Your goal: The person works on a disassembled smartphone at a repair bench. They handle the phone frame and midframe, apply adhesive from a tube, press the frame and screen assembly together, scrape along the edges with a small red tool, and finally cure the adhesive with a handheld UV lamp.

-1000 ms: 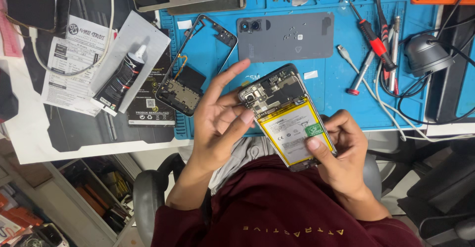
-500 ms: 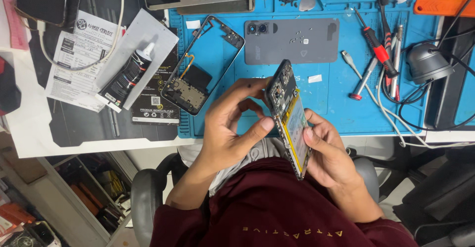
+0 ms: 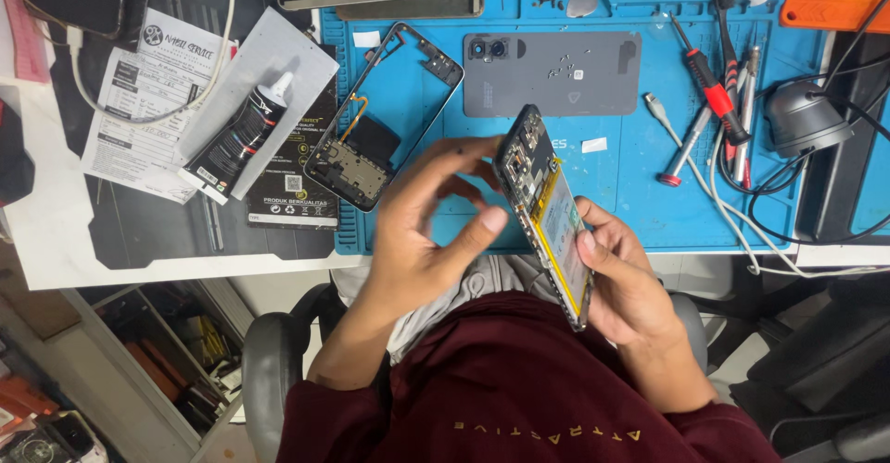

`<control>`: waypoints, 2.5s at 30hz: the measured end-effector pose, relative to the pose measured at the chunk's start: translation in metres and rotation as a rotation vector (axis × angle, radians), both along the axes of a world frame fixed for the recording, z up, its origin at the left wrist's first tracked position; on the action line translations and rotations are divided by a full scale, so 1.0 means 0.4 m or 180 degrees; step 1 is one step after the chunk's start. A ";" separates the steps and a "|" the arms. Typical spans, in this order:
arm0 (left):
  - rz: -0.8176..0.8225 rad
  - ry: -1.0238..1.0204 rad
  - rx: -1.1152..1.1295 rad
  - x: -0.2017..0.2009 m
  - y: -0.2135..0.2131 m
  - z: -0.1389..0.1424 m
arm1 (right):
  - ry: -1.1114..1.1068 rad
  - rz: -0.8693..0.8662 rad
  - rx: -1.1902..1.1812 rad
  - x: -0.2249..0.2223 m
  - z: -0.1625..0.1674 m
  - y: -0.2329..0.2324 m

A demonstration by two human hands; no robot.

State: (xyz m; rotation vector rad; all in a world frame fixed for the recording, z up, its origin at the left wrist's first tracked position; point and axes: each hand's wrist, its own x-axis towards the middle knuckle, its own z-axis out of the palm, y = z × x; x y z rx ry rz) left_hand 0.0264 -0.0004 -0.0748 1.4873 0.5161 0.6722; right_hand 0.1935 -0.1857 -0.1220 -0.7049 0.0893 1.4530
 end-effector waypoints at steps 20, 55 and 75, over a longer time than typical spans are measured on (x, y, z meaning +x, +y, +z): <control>0.0826 0.2511 0.2226 -0.191 0.089 -0.022 | -0.4106 0.1566 -0.0878 0.239 0.070 0.095; 0.2235 -0.2190 -0.0818 -0.303 0.106 -0.090 | -0.3075 -0.0503 -0.0004 0.368 0.090 0.012; 0.1603 -0.1951 -0.0939 -0.103 0.035 -0.103 | -0.4750 0.1815 -0.0300 0.153 0.120 0.161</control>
